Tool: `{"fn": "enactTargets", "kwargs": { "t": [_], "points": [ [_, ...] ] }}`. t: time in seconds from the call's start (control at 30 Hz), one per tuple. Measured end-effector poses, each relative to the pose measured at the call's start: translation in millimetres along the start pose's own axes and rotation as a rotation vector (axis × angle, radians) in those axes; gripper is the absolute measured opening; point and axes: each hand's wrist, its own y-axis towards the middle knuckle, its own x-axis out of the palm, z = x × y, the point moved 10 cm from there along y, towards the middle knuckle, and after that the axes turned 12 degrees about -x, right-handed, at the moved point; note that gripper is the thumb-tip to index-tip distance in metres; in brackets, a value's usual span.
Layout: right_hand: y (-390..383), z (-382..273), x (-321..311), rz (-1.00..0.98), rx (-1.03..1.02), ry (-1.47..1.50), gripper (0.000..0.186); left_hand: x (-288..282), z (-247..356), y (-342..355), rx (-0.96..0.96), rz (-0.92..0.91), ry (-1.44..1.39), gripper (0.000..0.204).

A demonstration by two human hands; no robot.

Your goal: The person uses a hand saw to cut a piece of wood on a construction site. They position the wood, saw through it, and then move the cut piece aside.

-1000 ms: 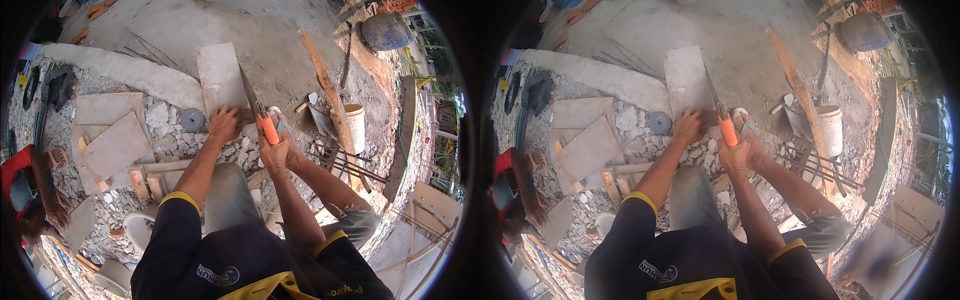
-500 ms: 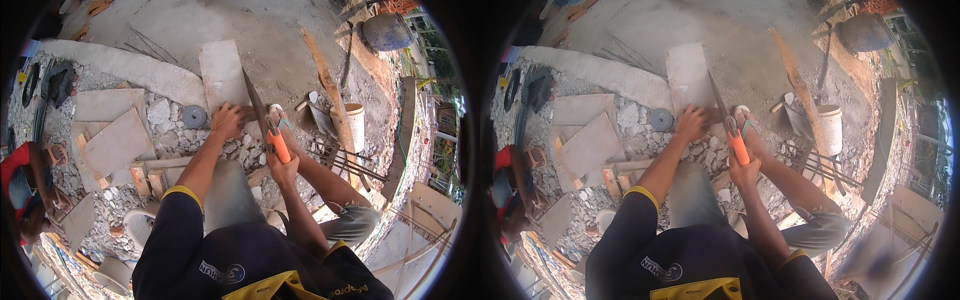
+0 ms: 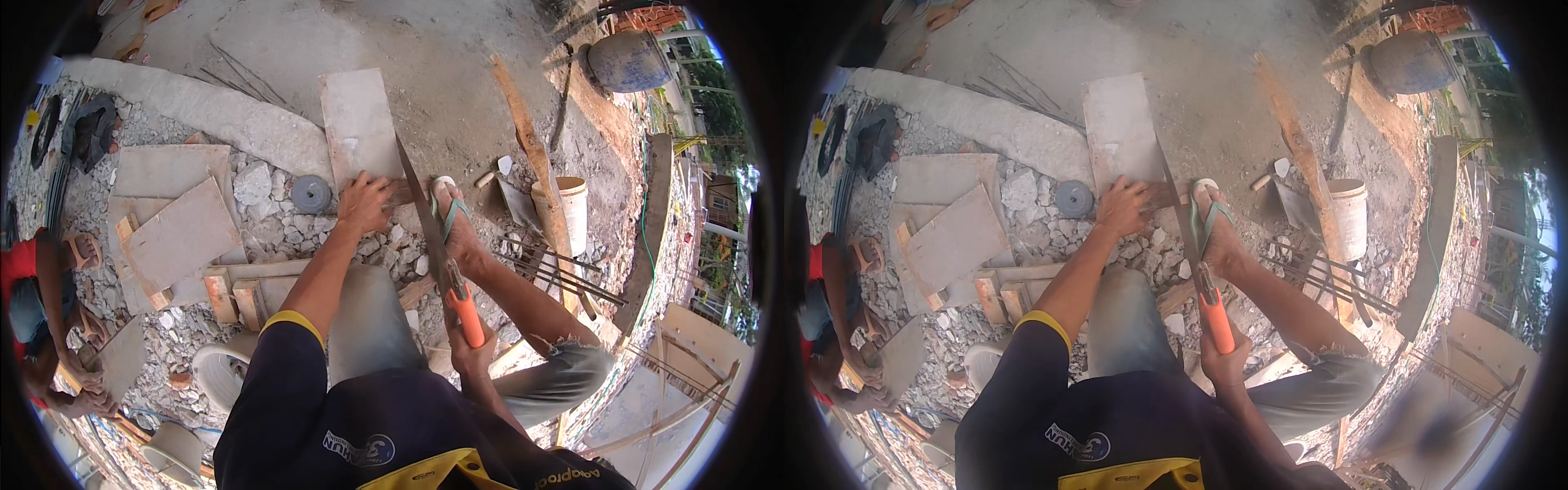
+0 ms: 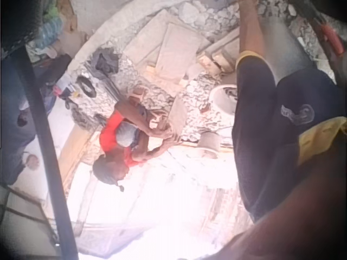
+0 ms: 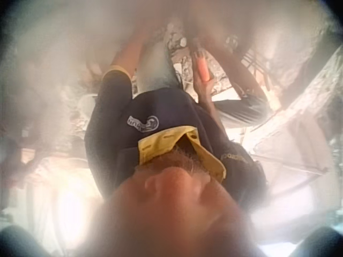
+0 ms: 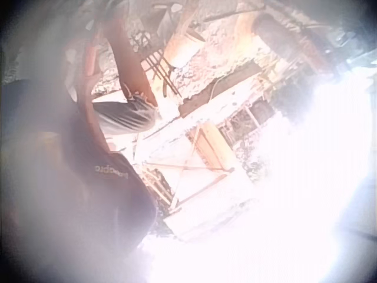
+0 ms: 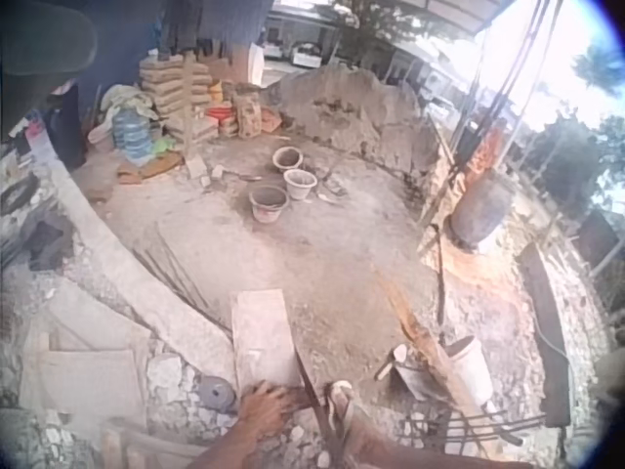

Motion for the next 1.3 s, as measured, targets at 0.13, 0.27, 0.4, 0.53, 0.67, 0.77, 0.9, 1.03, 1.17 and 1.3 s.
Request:
{"fn": "enactTargets", "kwargs": {
  "t": [0.13, 0.27, 0.4, 0.53, 0.67, 0.77, 0.9, 1.03, 1.17, 1.3],
  "points": [
    [10.6, -12.7, 6.2, 0.033, -0.009, 0.072, 0.021, -0.1, -3.5, 3.6, 0.008, 0.011, 0.023, 0.052],
    [110.7, -11.8, 66.2, -0.025, -0.143, -0.031, 0.014, -6.6, -5.0, 12.7, -0.020, 0.017, 0.067, 0.047],
    [37.9, 18.2, 17.4, 0.098, 0.104, 0.159, 0.024, -10.3, 3.7, 15.8, 0.002, -0.001, -0.003, 0.051],
    [45.1, -0.9, 25.7, 0.014, -0.037, 0.164, 0.007, -7.4, 0.5, 3.5, -0.040, 0.006, 0.063, 0.055],
    [126.5, -10.7, 55.8, -0.042, -0.085, 0.095, 0.014, -6.3, 1.4, 3.0, -0.011, 0.037, 0.025, 0.057],
    [80.7, -10.4, 39.3, 0.008, -0.061, 0.052, 0.018, -3.7, 2.7, 6.5, 0.012, 0.022, 0.050, 0.055],
    [-1.0, -9.8, -3.0, -0.003, 0.006, 0.058, 0.020, -7.2, 0.7, 7.5, 0.005, 0.056, 0.036, 0.058],
    [64.2, -11.0, 36.4, 0.007, -0.209, -0.036, 0.019, 1.4, -0.1, 3.4, -0.004, -0.029, 0.049, 0.054],
    [91.8, -1.8, 51.7, 0.021, -0.076, 0.050, 0.010, 7.4, -1.1, -4.0, -0.026, -0.082, 0.028, 0.055],
    [-12.8, -12.7, -11.5, 0.039, -0.035, 0.142, 0.026, 4.5, -0.3, -2.4, 0.006, -0.016, -0.027, 0.058]
  ]
}}
